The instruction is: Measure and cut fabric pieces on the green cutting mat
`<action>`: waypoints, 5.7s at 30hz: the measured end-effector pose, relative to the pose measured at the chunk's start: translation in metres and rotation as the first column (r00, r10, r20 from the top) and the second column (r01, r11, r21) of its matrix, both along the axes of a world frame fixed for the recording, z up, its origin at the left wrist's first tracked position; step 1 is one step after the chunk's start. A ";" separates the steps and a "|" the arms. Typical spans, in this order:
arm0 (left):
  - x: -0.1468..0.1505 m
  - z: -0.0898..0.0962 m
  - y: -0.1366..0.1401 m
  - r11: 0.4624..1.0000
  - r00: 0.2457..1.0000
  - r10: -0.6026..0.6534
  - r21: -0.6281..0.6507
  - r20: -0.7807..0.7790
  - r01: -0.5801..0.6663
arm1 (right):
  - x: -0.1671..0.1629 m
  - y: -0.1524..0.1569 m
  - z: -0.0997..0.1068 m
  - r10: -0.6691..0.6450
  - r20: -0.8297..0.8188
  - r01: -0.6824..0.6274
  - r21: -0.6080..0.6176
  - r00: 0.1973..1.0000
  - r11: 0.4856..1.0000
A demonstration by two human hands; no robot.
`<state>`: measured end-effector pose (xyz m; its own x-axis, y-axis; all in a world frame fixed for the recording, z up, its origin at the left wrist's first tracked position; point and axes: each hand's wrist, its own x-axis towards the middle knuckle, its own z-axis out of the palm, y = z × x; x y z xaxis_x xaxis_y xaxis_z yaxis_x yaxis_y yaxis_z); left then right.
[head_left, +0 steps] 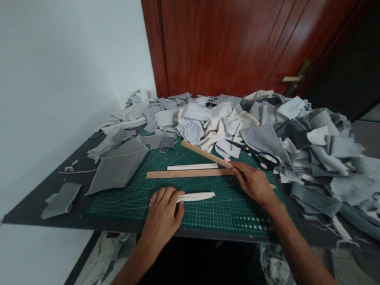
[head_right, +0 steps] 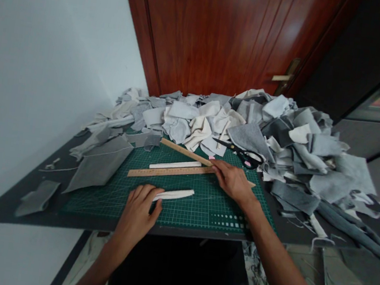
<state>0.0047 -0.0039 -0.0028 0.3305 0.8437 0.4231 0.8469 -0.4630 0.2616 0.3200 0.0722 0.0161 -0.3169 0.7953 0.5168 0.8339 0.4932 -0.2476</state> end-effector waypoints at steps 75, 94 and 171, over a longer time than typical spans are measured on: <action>0.031 0.009 0.091 0.965 0.955 -0.261 -0.009 -0.143 0.262 | -0.073 0.054 0.004 0.251 0.040 -0.235 -0.238 0.967 0.942; 0.017 0.018 0.103 0.979 0.967 -0.203 -0.032 -0.155 0.200 | -0.060 0.053 0.007 0.159 0.078 -0.134 -0.261 0.984 0.956; 0.015 0.014 0.118 0.957 0.960 -0.280 -0.083 0.005 0.279 | 0.035 0.249 0.168 -0.478 -0.286 0.547 0.258 0.830 0.796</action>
<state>0.0198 0.1142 0.0109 0.5608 0.7489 0.3530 0.6887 -0.6586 0.3031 0.3551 0.3212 0.1846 0.2259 0.5927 0.7731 0.9367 0.0858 -0.3396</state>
